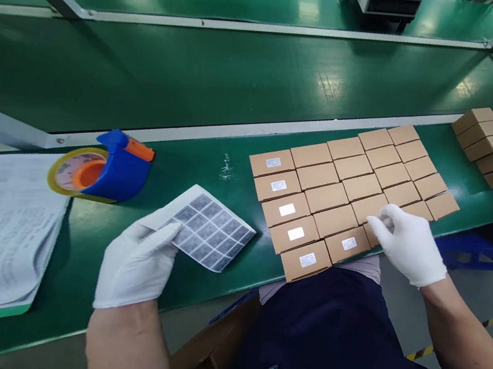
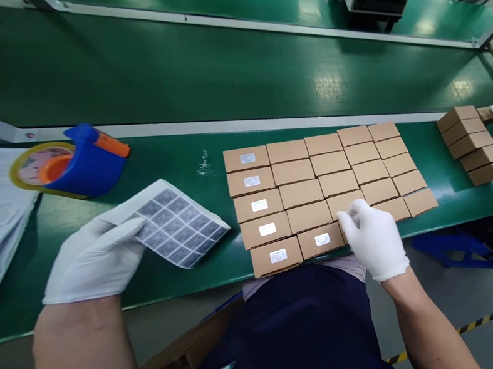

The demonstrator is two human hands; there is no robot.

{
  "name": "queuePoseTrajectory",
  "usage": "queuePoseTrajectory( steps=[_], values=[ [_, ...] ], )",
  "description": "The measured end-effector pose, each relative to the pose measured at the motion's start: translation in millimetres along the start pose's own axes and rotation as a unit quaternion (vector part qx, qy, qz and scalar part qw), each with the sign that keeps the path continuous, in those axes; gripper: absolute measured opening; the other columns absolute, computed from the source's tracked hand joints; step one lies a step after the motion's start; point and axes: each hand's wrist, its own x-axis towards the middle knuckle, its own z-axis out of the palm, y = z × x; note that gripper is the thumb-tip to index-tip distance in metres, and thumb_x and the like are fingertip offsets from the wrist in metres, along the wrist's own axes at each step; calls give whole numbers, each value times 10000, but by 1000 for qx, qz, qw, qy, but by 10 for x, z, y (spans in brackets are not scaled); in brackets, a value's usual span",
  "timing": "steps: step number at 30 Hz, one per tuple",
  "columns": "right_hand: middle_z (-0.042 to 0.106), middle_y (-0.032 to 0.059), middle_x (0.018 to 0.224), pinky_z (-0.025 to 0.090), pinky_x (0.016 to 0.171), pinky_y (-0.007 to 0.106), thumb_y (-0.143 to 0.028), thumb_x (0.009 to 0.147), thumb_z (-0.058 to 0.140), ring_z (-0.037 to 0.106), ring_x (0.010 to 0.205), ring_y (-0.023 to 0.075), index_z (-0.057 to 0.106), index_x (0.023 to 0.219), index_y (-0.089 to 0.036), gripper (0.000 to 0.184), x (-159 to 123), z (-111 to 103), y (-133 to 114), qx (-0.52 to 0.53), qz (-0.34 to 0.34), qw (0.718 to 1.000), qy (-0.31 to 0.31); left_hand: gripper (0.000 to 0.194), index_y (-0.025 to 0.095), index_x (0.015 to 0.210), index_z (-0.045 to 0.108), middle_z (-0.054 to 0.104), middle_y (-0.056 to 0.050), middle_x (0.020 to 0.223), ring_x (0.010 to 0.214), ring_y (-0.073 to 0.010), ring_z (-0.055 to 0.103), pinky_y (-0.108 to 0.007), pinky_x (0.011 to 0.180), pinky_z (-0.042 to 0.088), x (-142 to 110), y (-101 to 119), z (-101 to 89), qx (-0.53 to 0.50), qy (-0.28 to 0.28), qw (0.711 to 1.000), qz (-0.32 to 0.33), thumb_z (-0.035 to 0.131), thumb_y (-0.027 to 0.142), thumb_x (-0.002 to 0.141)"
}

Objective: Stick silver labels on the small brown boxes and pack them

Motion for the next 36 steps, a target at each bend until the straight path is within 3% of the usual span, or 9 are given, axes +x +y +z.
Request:
queuePoseTrajectory(
  steps=[3,6,9,11,14,17,23,27,36],
  values=[
    [744,21,834,532,741,319,-388,1001,571,698,749,190,664,901,-234,206,90,139,-452,171,-123,977,-2,386,205,938,805,795,-49,1048,1029,-245,730,-334,979,605,-281,100,64,30,-4,998,63,968,288,597],
    [732,77,1212,560,932,360,-391,937,674,700,1077,233,692,1158,-230,274,216,396,-942,283,-245,927,-22,345,201,914,807,791,-71,1008,967,-260,741,-343,913,620,-559,137,122,81,-24,992,99,962,340,639],
    [700,85,1333,548,1023,422,-408,857,769,677,1182,267,640,1330,-234,521,339,641,-1283,323,-301,888,-125,395,193,990,803,783,-97,1056,972,-275,746,-344,865,626,-741,128,135,84,-37,992,84,946,381,674],
    [756,67,1214,573,972,423,-413,929,682,723,1065,249,668,1287,-231,401,399,757,-1411,319,-289,881,-196,506,182,1118,781,775,-95,1055,953,-268,744,-355,851,625,-804,109,108,66,-41,995,61,935,402,689],
    [772,55,1164,588,917,396,-420,990,594,738,991,228,685,1244,-233,329,431,845,-1507,303,-283,875,-250,627,171,1309,709,730,-23,843,823,-201,702,-336,848,598,-846,78,35,70,-34,995,57,884,422,761],
    [765,47,1191,576,955,386,-405,924,700,727,1055,240,699,1210,-247,327,404,862,-1558,291,-303,870,-259,587,182,1332,707,606,48,644,680,-146,611,-297,814,563,-856,80,-28,118,-27,989,82,835,436,818],
    [790,15,999,587,880,348,-395,947,672,740,911,209,744,1079,-265,198,348,843,-1623,266,-293,877,-274,376,212,1103,810,772,-47,1026,922,-200,708,-287,877,564,-823,205,-6,130,-92,977,143,886,344,759],
    [777,22,983,575,850,332,-354,934,678,724,881,200,742,1026,-255,150,335,815,-1625,276,-302,882,-235,188,205,956,828,797,-64,968,906,-222,742,-307,875,582,-795,262,61,98,-127,980,117,825,332,817],
    [680,-22,734,502,666,291,-367,931,658,621,674,156,645,838,-228,167,358,786,-1546,269,-270,895,-229,125,213,881,813,799,-37,922,890,-212,734,-297,907,562,-744,256,150,169,-139,969,116,780,329,850]
  ],
)
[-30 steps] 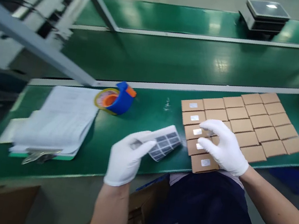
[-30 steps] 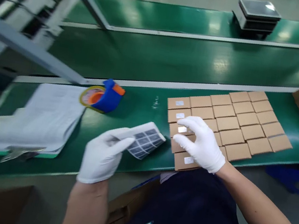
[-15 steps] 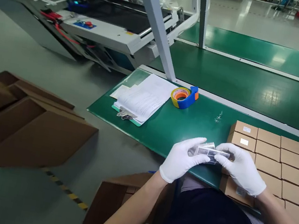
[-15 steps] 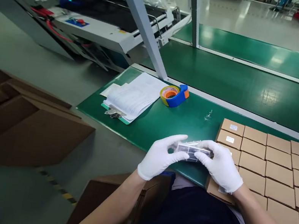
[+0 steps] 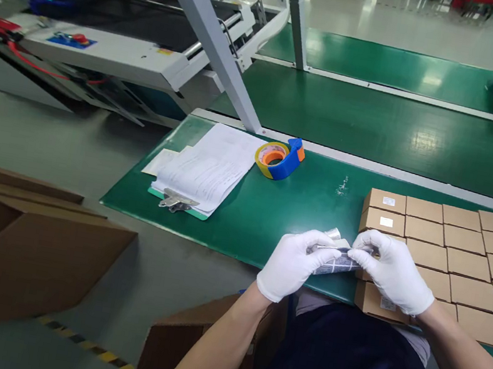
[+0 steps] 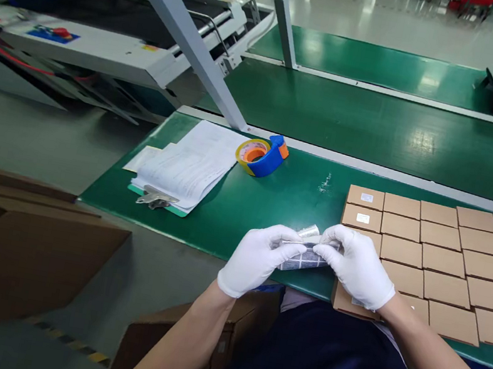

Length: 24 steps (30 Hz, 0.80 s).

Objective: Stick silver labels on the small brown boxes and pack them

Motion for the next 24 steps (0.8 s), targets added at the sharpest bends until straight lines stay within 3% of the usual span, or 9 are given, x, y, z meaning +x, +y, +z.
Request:
queuePoseTrajectory(
  steps=[4,7,10,17,20,24],
  values=[
    [698,-17,752,512,650,293,-398,937,672,620,658,156,654,864,-230,183,-30,-17,43,-26,0,999,31,187,196,861,805,793,-46,906,871,-215,730,-289,838,574,26,-24,51,-37,8,999,-20,813,376,815],
    [747,25,901,566,732,335,-357,943,681,676,748,185,686,1007,-235,138,-74,-55,82,-77,-53,990,106,209,189,884,819,795,-65,925,907,-230,733,-312,880,573,41,-36,87,-57,28,997,-39,804,387,818],
    [738,61,1008,585,822,368,-272,983,629,703,888,211,704,1081,-252,125,-131,-98,146,-141,-136,965,176,283,180,907,824,795,-80,942,914,-250,733,-327,856,581,58,-32,130,-85,41,994,-63,833,434,784],
    [701,73,998,567,805,384,-108,958,643,664,926,218,735,1093,-273,232,-284,-106,257,-242,-258,897,266,389,161,892,827,784,-64,892,868,-234,704,-288,766,548,116,32,254,-113,2,988,-109,779,542,833],
    [717,73,1066,570,918,446,-98,953,648,672,1032,245,709,1231,-310,355,-289,-86,196,-194,-263,906,269,387,162,915,824,780,-57,893,862,-222,682,-282,768,525,110,37,286,-87,-2,992,-91,759,539,859],
    [747,46,1125,577,979,439,-141,1008,559,695,1049,228,506,1516,-365,558,-229,-37,134,-129,-213,945,212,367,167,888,820,777,-49,884,866,-219,665,-290,799,512,82,36,307,-79,-18,994,-69,751,527,870]
  ],
)
